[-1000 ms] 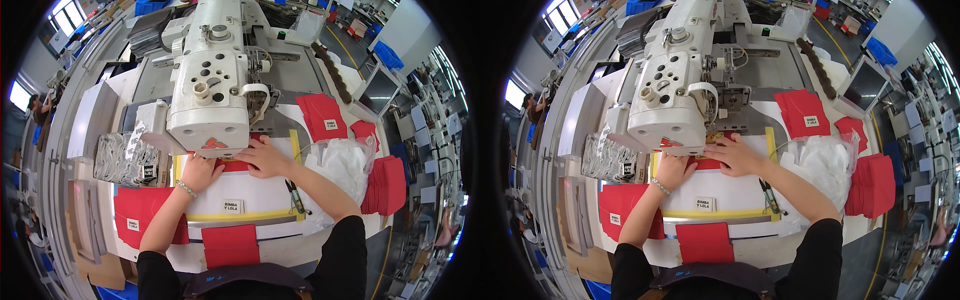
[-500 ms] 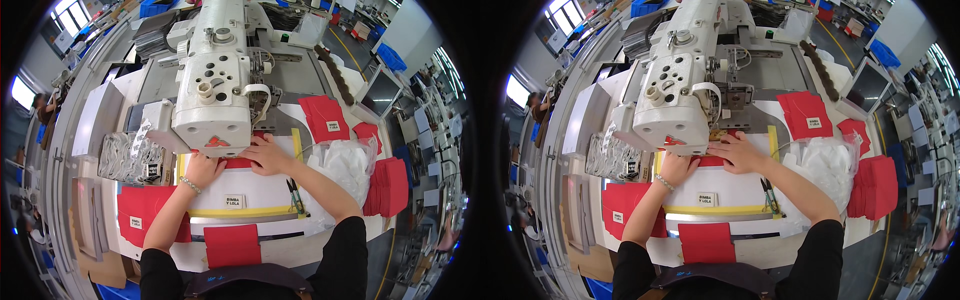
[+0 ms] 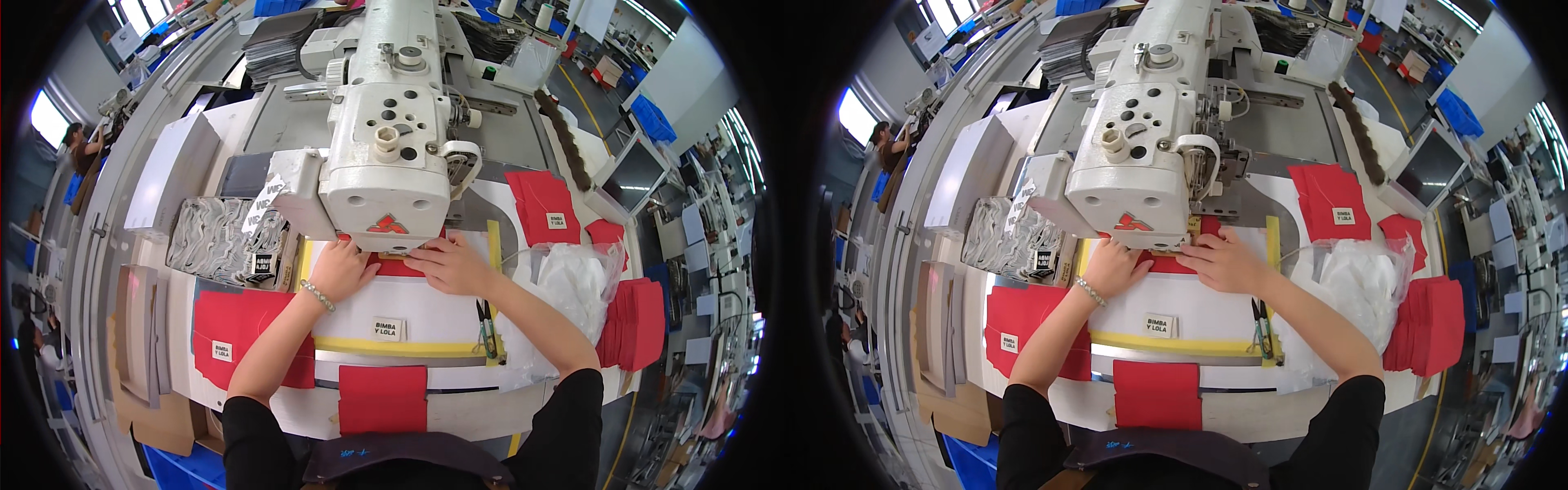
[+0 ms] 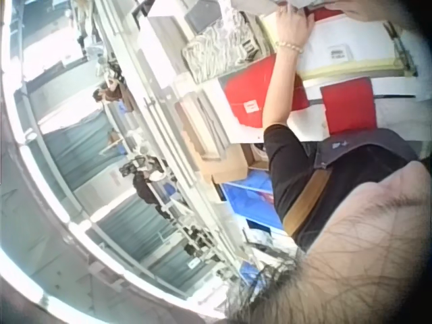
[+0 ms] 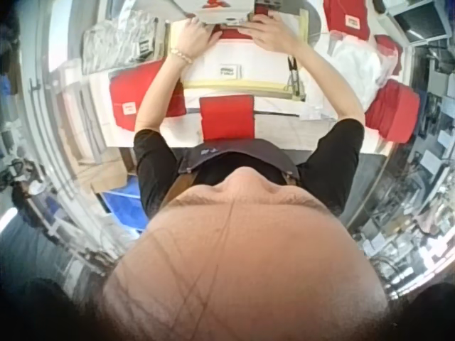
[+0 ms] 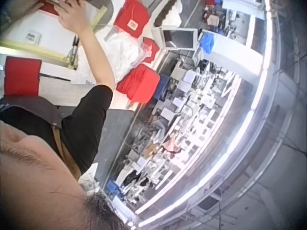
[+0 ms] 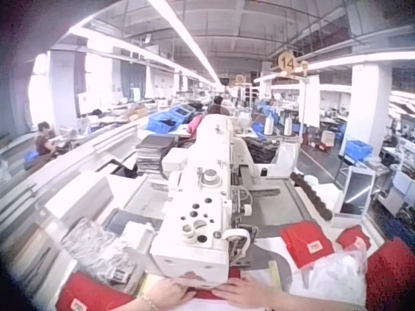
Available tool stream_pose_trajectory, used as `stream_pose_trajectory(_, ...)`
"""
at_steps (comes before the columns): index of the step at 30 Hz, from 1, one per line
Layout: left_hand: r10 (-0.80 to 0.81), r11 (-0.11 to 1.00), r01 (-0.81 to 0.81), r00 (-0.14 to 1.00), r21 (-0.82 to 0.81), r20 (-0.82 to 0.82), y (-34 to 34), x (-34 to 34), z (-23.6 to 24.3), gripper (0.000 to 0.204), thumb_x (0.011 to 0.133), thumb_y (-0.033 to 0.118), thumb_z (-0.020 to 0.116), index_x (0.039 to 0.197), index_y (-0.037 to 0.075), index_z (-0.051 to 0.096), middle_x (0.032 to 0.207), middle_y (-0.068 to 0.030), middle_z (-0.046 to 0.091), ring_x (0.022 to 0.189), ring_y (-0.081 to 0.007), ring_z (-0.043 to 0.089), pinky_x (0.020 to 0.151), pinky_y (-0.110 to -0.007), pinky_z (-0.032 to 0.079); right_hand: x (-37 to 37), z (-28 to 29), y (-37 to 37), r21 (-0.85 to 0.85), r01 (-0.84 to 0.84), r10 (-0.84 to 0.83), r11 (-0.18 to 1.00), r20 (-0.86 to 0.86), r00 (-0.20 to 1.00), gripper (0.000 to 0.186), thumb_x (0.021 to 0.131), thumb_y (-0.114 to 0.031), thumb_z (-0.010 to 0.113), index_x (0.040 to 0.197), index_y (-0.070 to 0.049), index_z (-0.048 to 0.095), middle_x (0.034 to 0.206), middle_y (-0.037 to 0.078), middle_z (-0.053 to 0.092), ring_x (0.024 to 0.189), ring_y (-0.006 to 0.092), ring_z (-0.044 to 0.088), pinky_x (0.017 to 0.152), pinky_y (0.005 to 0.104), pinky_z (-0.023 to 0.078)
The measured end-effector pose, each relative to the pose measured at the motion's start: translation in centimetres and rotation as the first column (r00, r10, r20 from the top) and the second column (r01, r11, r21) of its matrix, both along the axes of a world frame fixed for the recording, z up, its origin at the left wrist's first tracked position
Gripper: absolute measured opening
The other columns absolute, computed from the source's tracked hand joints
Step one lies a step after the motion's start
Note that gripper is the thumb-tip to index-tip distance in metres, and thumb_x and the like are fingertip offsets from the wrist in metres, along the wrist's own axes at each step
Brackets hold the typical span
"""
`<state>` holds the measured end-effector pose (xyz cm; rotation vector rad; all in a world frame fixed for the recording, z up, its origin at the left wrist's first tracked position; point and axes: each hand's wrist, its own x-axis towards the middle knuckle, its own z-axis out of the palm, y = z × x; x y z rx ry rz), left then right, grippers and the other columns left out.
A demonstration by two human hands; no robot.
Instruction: The person sews white labels onto red fabric pieces using a sewing machine. They repeatedly place a label on a fabric piece, sew it, cut the thread with shears, and set the finished piece aside. The process is repeated for multiple items.
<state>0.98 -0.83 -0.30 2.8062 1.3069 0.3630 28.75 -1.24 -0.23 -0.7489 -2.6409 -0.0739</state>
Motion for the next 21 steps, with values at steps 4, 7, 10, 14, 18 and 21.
stream_pose_trajectory(4, 0.002, 1.000, -0.004, 0.998, 0.025, 0.059, -0.5, -1.2, 0.9, 0.041, 0.085, 0.033, 0.067, 0.110, 0.002, 0.064, 0.107, -0.0127, 0.061, 0.100, -0.0268, 0.058, 0.090, -0.039, 0.044, -0.9, -0.5, -0.6, -0.002, -0.051, 0.051, 0.999, -0.045, 0.998, 0.039, 0.079, -0.017, 0.065, 0.118, -0.020, 0.067, 0.127, -0.004, 0.064, 0.102, 0.0184, 0.056, 0.090, 0.0384, 0.037)
stream_pose_trajectory(7, -0.033, 0.995, 0.021, 0.992, 0.098, 0.122, -0.6, -2.1, 0.9, 0.039, 0.083, 0.031, 0.069, 0.111, 0.004, 0.064, 0.108, -0.0104, 0.061, 0.099, -0.0238, 0.059, 0.089, -0.037, 0.045, -1.7, -0.6, -0.5, -0.040, -0.083, 0.080, 0.996, -0.055, 0.995, 0.040, 0.078, -0.018, 0.065, 0.119, -0.020, 0.067, 0.128, -0.003, 0.063, 0.100, 0.0198, 0.058, 0.091, 0.0383, 0.038)
stream_pose_trajectory(10, -0.104, 0.991, 0.091, 0.985, 0.099, 0.137, -0.5, -2.4, 1.4, 0.035, 0.082, 0.027, 0.070, 0.109, 0.006, 0.065, 0.108, -0.0072, 0.063, 0.100, -0.0213, 0.059, 0.090, -0.036, 0.045, -1.9, -0.6, -0.6, -0.081, -0.086, 0.080, 0.993, -0.070, 0.994, 0.038, 0.080, -0.021, 0.065, 0.119, -0.018, 0.066, 0.127, 0.000, 0.064, 0.107, 0.0212, 0.056, 0.092, 0.0401, 0.038)
stream_pose_trajectory(14, -0.208, 0.975, 0.188, 0.962, 0.122, 0.178, -0.1, -2.4, 0.4, 0.029, 0.080, 0.021, 0.072, 0.108, 0.012, 0.069, 0.107, -0.0007, 0.065, 0.099, -0.0179, 0.060, 0.092, -0.037, 0.042, -1.9, -0.1, -0.6, -0.120, -0.076, 0.069, 0.990, -0.065, 0.995, 0.037, 0.078, -0.022, 0.068, 0.114, -0.017, 0.066, 0.126, 0.001, 0.064, 0.109, 0.0217, 0.055, 0.093, 0.0405, 0.037)
stream_pose_trajectory(18, -0.270, 0.949, 0.234, 0.950, 0.213, 0.159, 0.3, -2.1, 0.2, 0.023, 0.079, 0.019, 0.072, 0.102, 0.013, 0.072, 0.102, 0.0010, 0.067, 0.099, -0.0161, 0.061, 0.091, -0.036, 0.043, -1.8, -0.1, -0.7, -0.160, -0.062, 0.054, 0.985, -0.056, 0.997, 0.033, 0.077, -0.023, 0.068, 0.110, -0.016, 0.065, 0.125, 0.001, 0.064, 0.109, 0.0218, 0.055, 0.094, 0.0412, 0.036)
stream_pose_trajectory(21, -0.289, 0.947, 0.259, 0.946, 0.191, 0.147, 0.7, -2.0, 0.8, 0.021, 0.080, 0.019, 0.071, 0.100, 0.013, 0.072, 0.098, 0.0017, 0.068, 0.098, -0.0157, 0.061, 0.090, -0.036, 0.044, -1.8, 0.2, -0.7, -0.167, -0.058, 0.050, 0.984, -0.050, 0.997, 0.033, 0.077, -0.024, 0.068, 0.109, -0.016, 0.065, 0.125, 0.001, 0.063, 0.109, 0.0219, 0.055, 0.094, 0.0415, 0.035)
